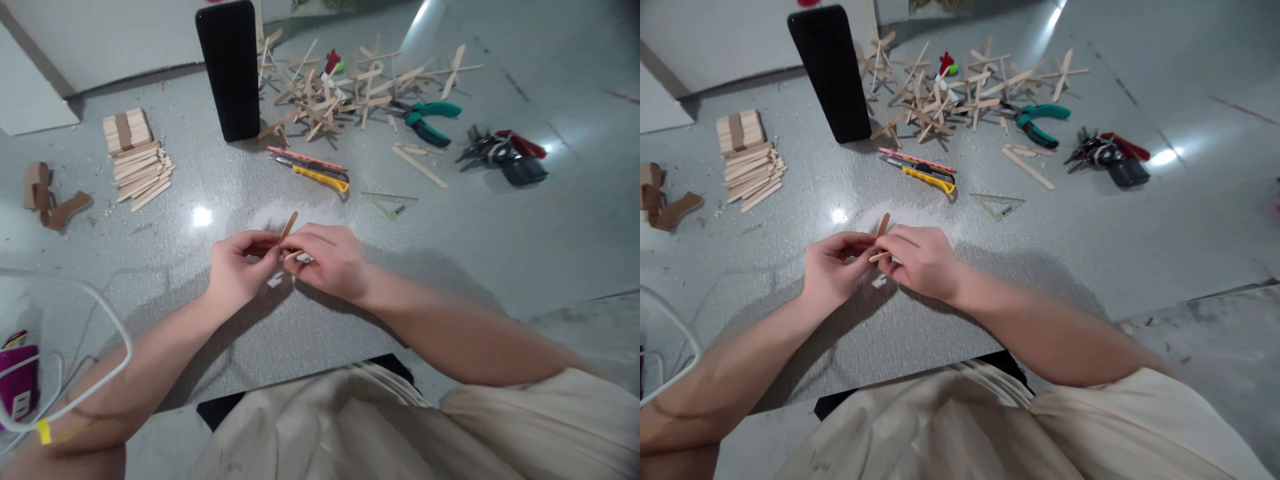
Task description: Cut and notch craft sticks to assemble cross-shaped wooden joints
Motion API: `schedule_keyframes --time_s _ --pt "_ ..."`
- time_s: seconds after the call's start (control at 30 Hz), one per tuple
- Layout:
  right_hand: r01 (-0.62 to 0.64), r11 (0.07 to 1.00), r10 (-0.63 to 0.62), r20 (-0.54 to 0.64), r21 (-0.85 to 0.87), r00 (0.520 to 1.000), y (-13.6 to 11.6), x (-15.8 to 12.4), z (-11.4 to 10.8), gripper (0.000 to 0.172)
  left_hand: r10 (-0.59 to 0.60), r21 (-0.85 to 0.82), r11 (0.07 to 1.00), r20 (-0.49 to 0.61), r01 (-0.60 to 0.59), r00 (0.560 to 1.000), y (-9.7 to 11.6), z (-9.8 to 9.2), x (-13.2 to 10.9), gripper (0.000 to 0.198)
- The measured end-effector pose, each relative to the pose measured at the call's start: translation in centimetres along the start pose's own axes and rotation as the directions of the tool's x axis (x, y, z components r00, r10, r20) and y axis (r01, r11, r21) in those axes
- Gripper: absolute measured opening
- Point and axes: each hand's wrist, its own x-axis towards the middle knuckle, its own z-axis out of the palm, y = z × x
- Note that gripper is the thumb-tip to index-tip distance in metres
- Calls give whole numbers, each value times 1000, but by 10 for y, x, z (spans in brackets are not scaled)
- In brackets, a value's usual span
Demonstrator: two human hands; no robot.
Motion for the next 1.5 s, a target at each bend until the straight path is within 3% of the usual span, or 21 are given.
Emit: schedule_keyframes --time_s 0.2,0.4,0.5,0.67,0.77,0.87,0.93,1.0,1.1,1.23,1.37,1.5 --pt "156 971 -122 187 -181 975 10 3 -5 29 -55 -29 998 47 57 997 1 -2 3 14" --pt "384 882 -271 372 -273 888 17 11 -12 42 -139 -36 989 156 146 978 -1 -8 13 13" --pt "430 868 -321 381 -247 867 18 12 -12 41 -148 3 989 222 151 964 -1 -12 16 11" --pt "385 879 -280 351 -280 894 16 9 -6 39 -160 2 986 257 165 953 1 -16 21 10" --pt "403 874 -298 357 -270 885 15 9 -6 39 -186 5 980 352 197 917 1 -21 27 8" --pt "421 883 -328 369 -208 870 19 10 -10 38 -199 79 980 506 185 839 0 -29 32 12" --pt "378 909 -301 352 -174 886 24 10 -15 36 -187 134 982 586 134 789 1 -33 35 15" --pt "285 950 -234 312 -128 921 29 11 -20 29 -162 141 986 616 94 771 1 -36 36 16" --pt "139 990 -126 247 -37 961 38 11 -25 16 -134 91 991 565 100 814 -2 -36 36 16" --pt "-67 998 69 174 -21 982 55 8 -26 12 -140 48 990 492 134 859 -10 -32 35 14" --pt "-320 926 333 32 -201 943 72 3 -26 19 -134 18 990 479 143 868 -11 -29 32 14" --pt "-374 909 377 -20 -183 926 67 6 -30 22 -136 -36 984 475 174 869 -6 -27 31 12"
